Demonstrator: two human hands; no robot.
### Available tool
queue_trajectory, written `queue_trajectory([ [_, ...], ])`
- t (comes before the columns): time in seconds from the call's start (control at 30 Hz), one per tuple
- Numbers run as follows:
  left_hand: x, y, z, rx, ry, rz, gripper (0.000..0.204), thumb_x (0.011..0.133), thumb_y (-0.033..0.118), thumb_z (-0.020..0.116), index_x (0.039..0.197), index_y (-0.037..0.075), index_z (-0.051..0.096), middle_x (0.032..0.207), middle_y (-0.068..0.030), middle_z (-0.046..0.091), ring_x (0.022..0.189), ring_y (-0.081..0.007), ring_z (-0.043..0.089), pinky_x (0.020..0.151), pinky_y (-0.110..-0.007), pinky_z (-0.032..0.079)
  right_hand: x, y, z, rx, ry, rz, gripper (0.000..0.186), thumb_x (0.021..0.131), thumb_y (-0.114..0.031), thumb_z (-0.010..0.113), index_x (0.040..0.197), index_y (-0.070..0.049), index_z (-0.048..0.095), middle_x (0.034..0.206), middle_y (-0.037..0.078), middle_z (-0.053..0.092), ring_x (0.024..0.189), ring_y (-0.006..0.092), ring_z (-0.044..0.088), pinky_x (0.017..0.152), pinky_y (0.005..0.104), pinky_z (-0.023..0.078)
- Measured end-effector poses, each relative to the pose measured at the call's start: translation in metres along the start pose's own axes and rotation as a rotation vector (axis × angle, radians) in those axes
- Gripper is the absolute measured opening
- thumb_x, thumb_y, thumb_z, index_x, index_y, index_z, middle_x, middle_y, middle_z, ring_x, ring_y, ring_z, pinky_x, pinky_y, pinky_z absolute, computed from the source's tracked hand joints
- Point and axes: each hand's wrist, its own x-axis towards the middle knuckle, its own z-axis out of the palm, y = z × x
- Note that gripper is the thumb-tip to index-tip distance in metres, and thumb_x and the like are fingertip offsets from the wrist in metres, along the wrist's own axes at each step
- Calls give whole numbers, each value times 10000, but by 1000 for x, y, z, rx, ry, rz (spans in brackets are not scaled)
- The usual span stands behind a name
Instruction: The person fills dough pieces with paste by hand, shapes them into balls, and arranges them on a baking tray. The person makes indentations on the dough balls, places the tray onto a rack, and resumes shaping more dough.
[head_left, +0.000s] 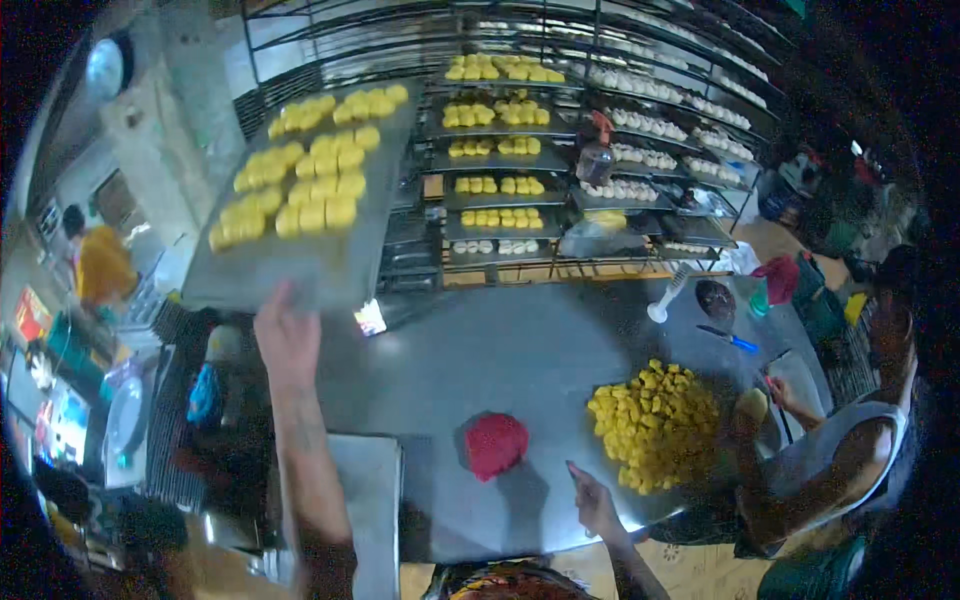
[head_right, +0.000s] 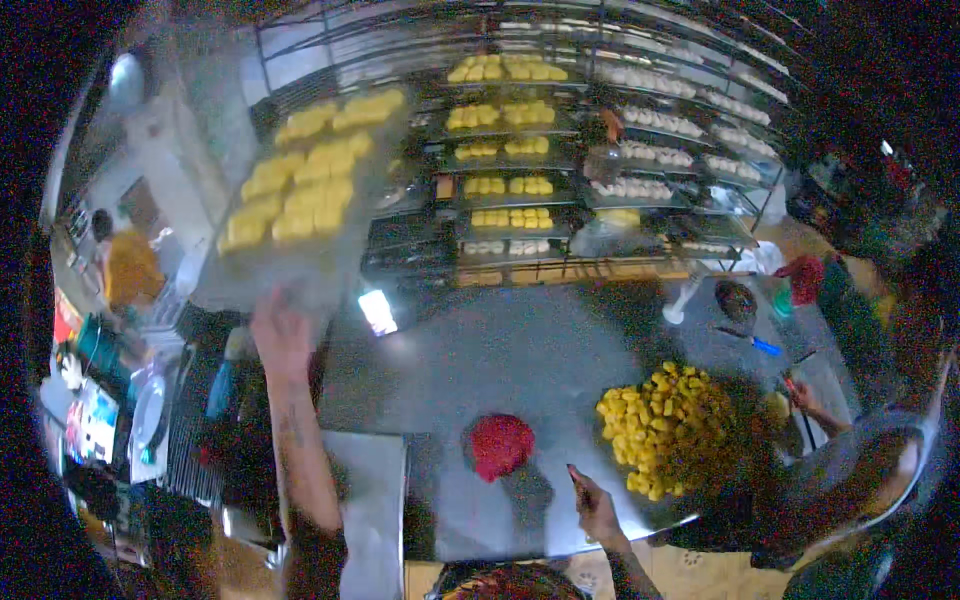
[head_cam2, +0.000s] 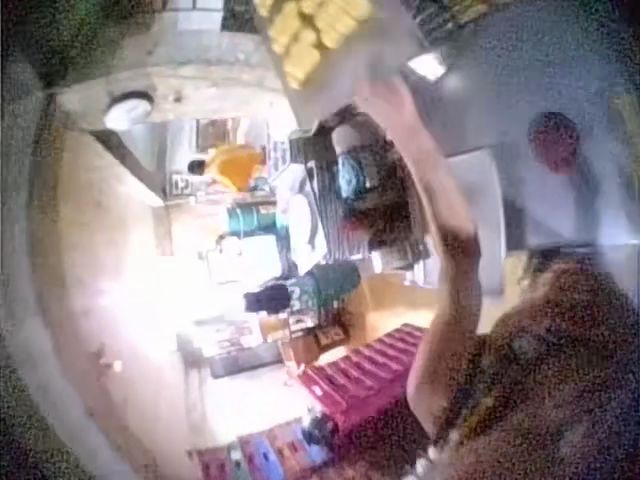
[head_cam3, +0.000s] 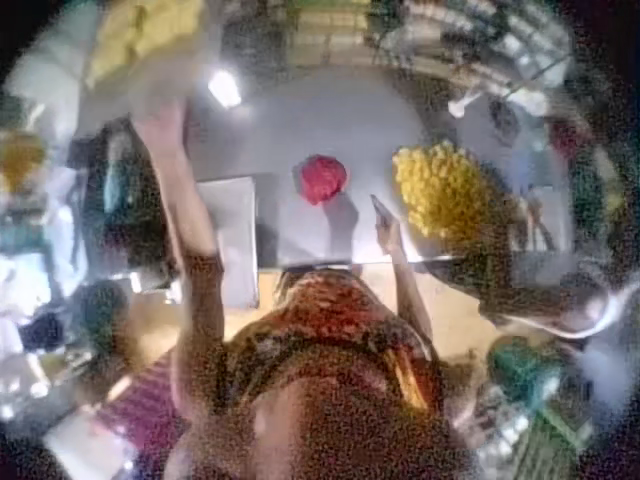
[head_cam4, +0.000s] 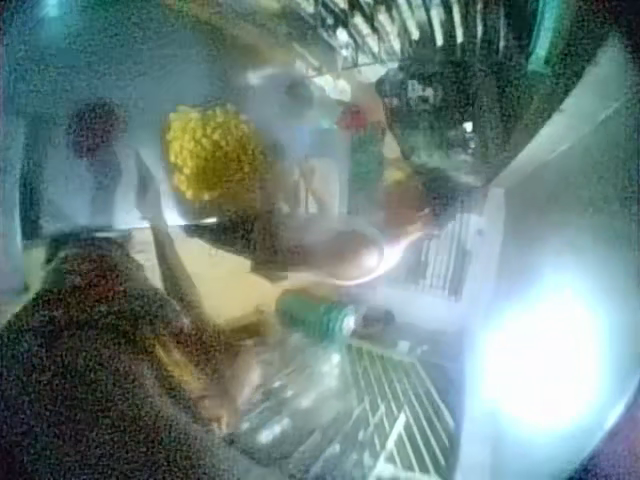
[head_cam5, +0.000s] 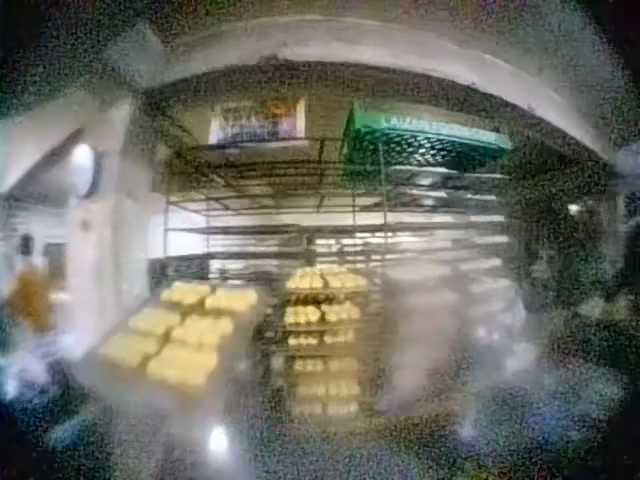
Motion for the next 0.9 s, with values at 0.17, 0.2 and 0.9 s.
queue_trajectory([
  [0.17,191,-47,95,276,-344,306,277,912,108,617,1163,-3,577,1153,-110,628,975,-230,622,923,-352,491,-23,7,34,-431,297,-4,436,992,-222,509,1406,-85,510,1160,-51,606,663,29,420,588,191,371],
  [0.2,239,-66,96,-102,-365,84,314,922,133,615,1195,-12,557,1189,-119,613,976,-247,621,951,-360,479,-26,14,37,-416,351,16,428,994,-209,505,1407,-98,515,1094,-53,623,654,29,406,577,189,363],
  [0.9,-160,-189,-202,369,57,-646,380,975,307,511,1277,85,447,1197,-105,532,1112,-291,545,907,-451,445,101,-23,-33,-1708,342,229,520,911,-281,514,1331,24,474,1372,199,481,1156,404,505,1029,429,372],
])
